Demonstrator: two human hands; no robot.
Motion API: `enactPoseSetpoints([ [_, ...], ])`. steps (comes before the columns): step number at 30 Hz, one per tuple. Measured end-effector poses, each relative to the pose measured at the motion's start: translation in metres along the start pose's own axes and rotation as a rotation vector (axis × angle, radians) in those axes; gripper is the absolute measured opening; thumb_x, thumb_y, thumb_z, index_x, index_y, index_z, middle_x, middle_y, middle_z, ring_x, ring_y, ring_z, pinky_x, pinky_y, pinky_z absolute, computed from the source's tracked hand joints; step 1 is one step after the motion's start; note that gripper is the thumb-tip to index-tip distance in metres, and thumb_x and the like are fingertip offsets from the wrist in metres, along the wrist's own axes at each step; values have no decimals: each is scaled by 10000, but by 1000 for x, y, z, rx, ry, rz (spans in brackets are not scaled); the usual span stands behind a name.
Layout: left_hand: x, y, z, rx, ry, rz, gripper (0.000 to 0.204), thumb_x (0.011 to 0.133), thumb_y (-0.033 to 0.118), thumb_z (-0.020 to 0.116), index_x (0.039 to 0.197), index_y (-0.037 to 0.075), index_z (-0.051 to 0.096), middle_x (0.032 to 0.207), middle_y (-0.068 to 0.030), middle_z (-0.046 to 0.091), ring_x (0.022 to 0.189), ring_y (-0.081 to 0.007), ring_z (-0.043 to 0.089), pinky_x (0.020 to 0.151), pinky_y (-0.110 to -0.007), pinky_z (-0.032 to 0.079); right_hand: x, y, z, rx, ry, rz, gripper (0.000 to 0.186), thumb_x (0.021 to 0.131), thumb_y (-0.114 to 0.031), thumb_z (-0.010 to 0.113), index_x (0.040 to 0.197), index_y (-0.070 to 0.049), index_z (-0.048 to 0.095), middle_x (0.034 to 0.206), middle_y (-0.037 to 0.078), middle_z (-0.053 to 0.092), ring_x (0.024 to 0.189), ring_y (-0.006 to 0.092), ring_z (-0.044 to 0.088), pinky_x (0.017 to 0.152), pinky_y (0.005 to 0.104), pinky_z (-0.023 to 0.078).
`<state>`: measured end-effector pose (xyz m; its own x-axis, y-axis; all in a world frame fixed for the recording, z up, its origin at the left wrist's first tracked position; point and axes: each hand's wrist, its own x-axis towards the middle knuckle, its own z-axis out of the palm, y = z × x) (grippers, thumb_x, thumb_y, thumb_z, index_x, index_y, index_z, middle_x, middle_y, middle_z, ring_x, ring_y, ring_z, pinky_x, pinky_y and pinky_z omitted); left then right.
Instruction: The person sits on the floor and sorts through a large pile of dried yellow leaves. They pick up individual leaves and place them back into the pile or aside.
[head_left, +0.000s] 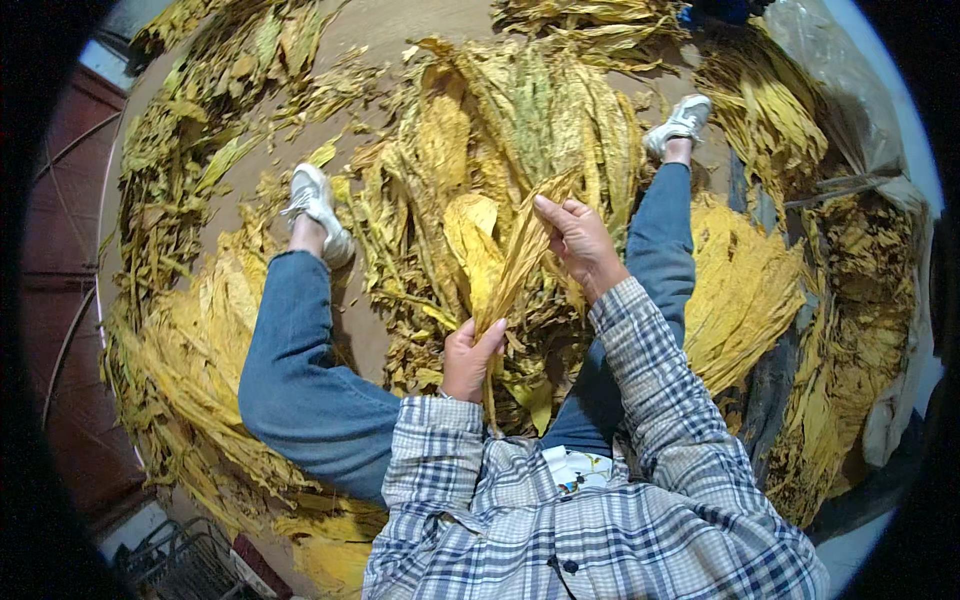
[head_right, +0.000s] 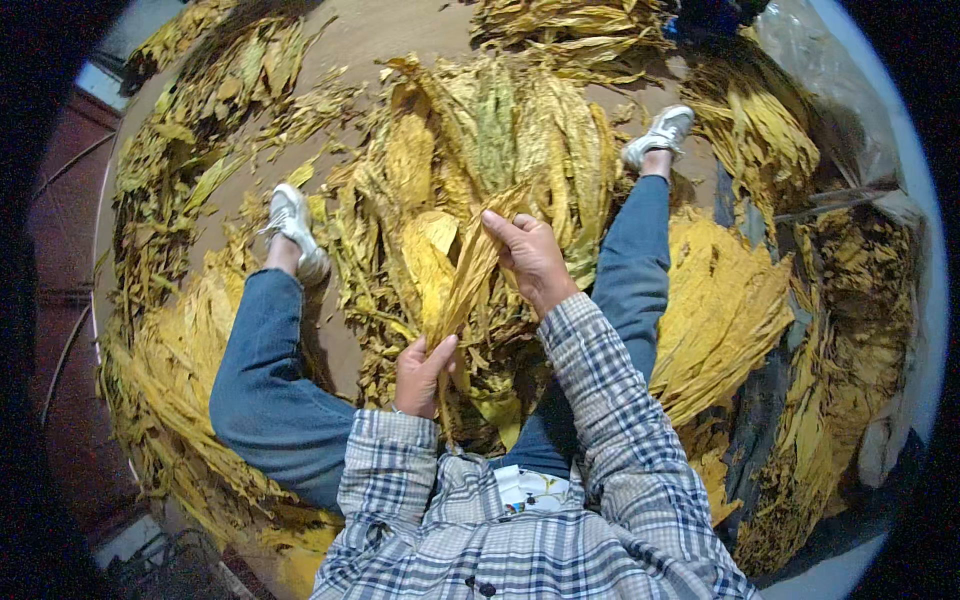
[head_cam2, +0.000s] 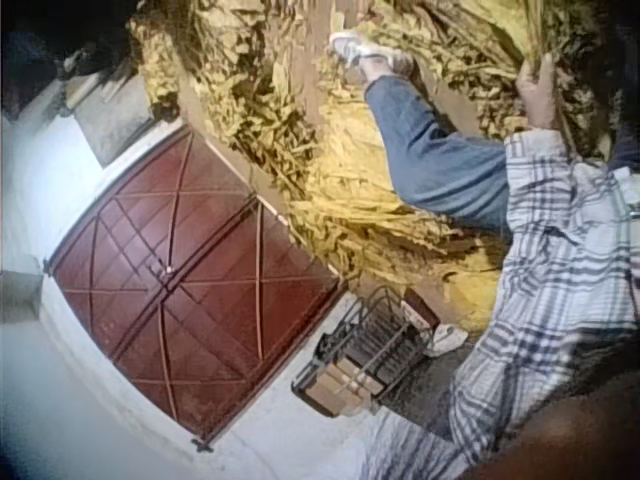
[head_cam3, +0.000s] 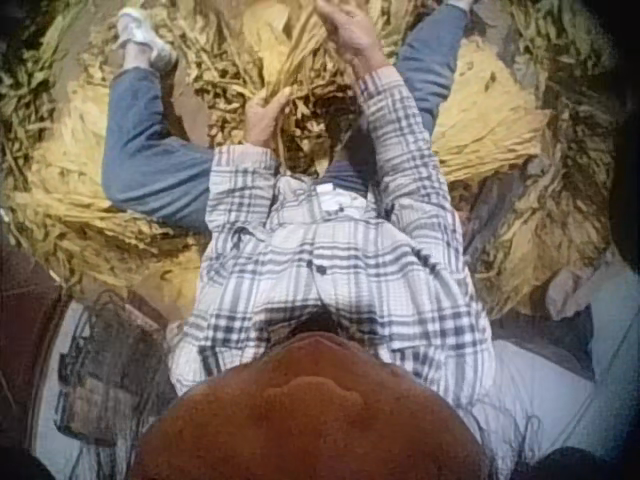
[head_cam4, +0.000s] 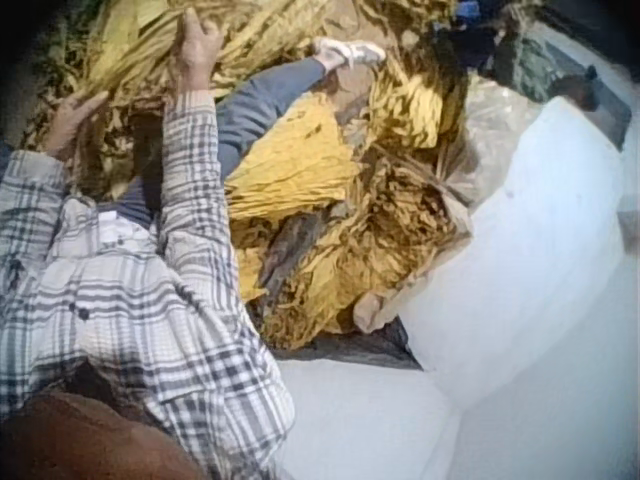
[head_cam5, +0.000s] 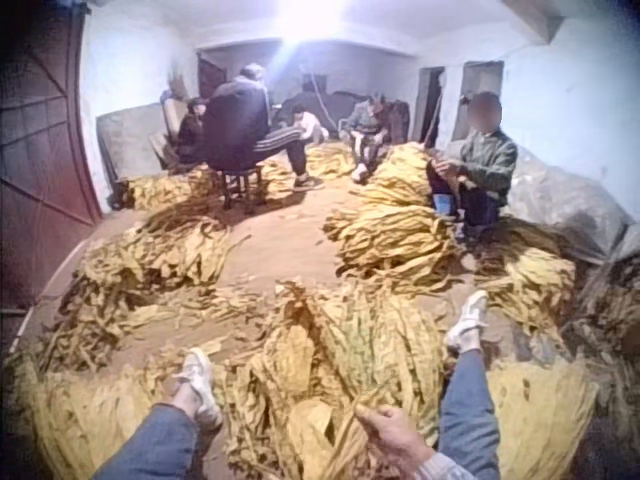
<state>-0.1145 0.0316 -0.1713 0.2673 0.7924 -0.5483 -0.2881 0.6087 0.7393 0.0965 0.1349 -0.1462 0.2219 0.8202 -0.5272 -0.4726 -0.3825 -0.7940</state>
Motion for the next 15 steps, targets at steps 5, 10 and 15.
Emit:
enactPoseSetpoints([
  [5, 3, -8, 1, 5, -49, 7, 120, 946, 175, 687, 909, 61, 678, 717, 45, 582, 619, -48, 496, 574, -213, 396, 11, -33, -32, 75, 20, -31, 202, 938, -215, 702, 1052, -50, 723, 687, -69, 605, 445, 2, 395, 351, 164, 295],
  [10, 3, -9, -1, 44, -55, -6, 125, 944, 179, 688, 915, 58, 682, 721, 37, 592, 621, -48, 505, 561, -210, 400, 21, -57, -58, 135, -58, -161, 235, 982, -186, 616, 1072, 16, 697, 839, 60, 703, 589, 45, 606, 434, 134, 487],
  [15, -4, 8, -6, -169, -112, -124, 301, 1025, 246, 552, 1226, 31, 619, 801, 6, 642, 569, -27, 487, 454, -175, 344, -8, -55, -43, -1, -18, -187, 363, 1020, -265, 563, 1211, 41, 603, 962, 93, 685, 807, 99, 654, 684, 220, 579],
])
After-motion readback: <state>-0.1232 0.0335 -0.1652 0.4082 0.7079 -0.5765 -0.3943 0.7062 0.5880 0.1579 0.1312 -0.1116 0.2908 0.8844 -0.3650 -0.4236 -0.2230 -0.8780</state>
